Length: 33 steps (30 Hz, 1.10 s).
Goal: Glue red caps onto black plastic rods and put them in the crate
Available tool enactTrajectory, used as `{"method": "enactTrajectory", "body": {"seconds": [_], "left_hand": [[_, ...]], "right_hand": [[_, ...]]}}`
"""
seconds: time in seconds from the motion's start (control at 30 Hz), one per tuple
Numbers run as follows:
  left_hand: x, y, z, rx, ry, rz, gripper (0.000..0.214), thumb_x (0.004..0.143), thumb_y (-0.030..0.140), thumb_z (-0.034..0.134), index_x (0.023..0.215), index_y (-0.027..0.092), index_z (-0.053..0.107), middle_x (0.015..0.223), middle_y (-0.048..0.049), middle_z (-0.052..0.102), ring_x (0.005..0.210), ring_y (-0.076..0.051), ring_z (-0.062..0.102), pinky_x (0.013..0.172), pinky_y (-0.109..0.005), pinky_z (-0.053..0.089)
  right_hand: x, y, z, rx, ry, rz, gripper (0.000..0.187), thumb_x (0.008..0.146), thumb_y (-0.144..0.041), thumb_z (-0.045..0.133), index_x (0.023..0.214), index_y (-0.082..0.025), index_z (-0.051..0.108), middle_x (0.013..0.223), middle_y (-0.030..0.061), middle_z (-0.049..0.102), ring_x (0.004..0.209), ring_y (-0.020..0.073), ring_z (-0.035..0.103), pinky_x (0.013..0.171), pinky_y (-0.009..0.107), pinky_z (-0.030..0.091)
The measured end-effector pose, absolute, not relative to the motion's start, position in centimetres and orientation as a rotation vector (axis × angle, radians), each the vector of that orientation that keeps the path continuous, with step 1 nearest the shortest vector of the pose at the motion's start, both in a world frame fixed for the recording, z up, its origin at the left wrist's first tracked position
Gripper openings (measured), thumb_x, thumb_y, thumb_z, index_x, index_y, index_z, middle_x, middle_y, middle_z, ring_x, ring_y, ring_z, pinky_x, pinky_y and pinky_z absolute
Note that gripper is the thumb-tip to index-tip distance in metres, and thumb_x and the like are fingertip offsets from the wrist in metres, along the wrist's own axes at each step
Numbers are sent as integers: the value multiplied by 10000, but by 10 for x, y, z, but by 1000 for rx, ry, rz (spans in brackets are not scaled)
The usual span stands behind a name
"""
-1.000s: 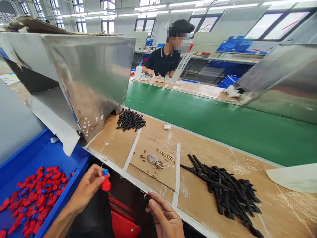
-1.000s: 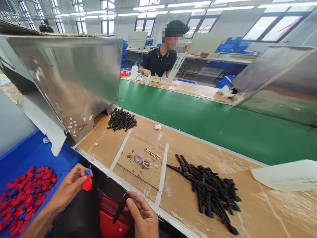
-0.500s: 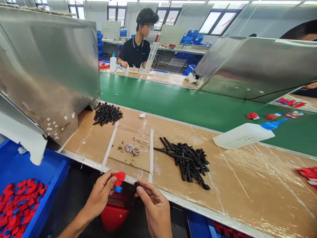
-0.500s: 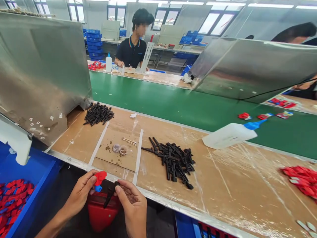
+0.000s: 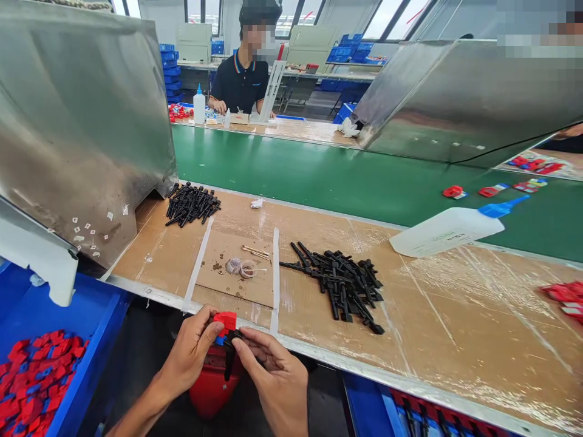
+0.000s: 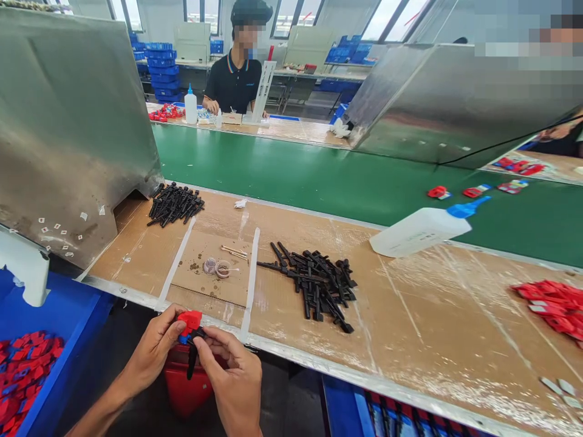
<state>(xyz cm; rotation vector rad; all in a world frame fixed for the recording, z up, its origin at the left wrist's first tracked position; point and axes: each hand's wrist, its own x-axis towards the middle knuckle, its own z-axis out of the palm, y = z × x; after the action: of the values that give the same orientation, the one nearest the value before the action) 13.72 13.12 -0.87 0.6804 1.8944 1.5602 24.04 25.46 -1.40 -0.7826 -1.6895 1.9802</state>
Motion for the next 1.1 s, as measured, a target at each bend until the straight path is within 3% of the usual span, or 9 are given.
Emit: {"method": "enactTrajectory", "body": {"seconds": [0.23,0.3,0.37,0.5,0.63,0.73,0.83,1.0,1.1], "left_hand": [[129,130,-15,525,1442,1559,350,894,501,555,843,155,537,770,14,494,668,-100,410,570,-197,328],[127,131,-18,506,1320,1548,387,850,532,605,816,152,540,716,34,460,586,-78,350,510,-189,267],[127,133,-19,501,1240,1543,426,801,560,652,814,142,575,674,48,437,537,-66,302,486,-192,228],[133,136,-14,639,1333,1565,404,869,522,583,888,130,677,769,-8,545,666,-115,462,640,-226,381],[141,131,-4,996,1652,1486,369,920,456,533,1163,199,638,1035,-69,608,1031,-222,541,949,-336,411],[146,126,-1,1189,1741,1315,463,947,419,498,1375,246,470,1151,-88,600,1112,-231,547,990,-360,437],[151,126,-1,1349,1888,1132,472,974,374,448,1428,269,372,1278,-101,570,1177,-231,552,997,-363,468],[156,130,-8,1669,2156,858,356,1002,331,346,1282,148,467,998,-103,639,853,-218,647,733,-322,552],[159,130,-14,1614,2129,867,370,1009,350,309,1274,158,483,1013,-112,631,847,-217,628,729,-326,530]], "right_hand": [[239,262,-18,-734,-1474,2306,385,571,-269,919,893,-229,712,696,-13,704,638,124,673,601,183,556],[241,264,-20,-629,-1479,2393,586,547,-316,934,1083,-289,698,835,-7,713,765,146,691,691,210,566],[243,265,-22,-474,-1564,2484,728,546,-412,921,1220,-332,657,1125,39,689,1045,211,663,892,284,543],[249,265,-27,-326,-1746,2408,584,599,-472,876,1143,-335,718,1395,55,555,1333,275,473,1081,337,419],[254,268,-30,-386,-1699,2246,512,657,-445,850,1142,-355,712,1302,48,640,1238,260,572,1021,325,486],[257,272,-28,-377,-1674,2209,493,683,-411,842,1154,-367,704,1199,31,705,1142,243,643,974,303,524],[259,274,-23,-347,-1705,2131,492,675,-383,852,1146,-368,709,1167,19,721,1121,235,656,961,281,533],[262,272,-25,-276,-1750,1937,387,707,-408,825,1078,-341,738,1004,7,755,991,201,694,884,243,565],[266,267,-35,-356,-1727,1897,376,712,-379,829,1076,-346,741,1002,-1,763,935,182,713,829,204,572]]}}
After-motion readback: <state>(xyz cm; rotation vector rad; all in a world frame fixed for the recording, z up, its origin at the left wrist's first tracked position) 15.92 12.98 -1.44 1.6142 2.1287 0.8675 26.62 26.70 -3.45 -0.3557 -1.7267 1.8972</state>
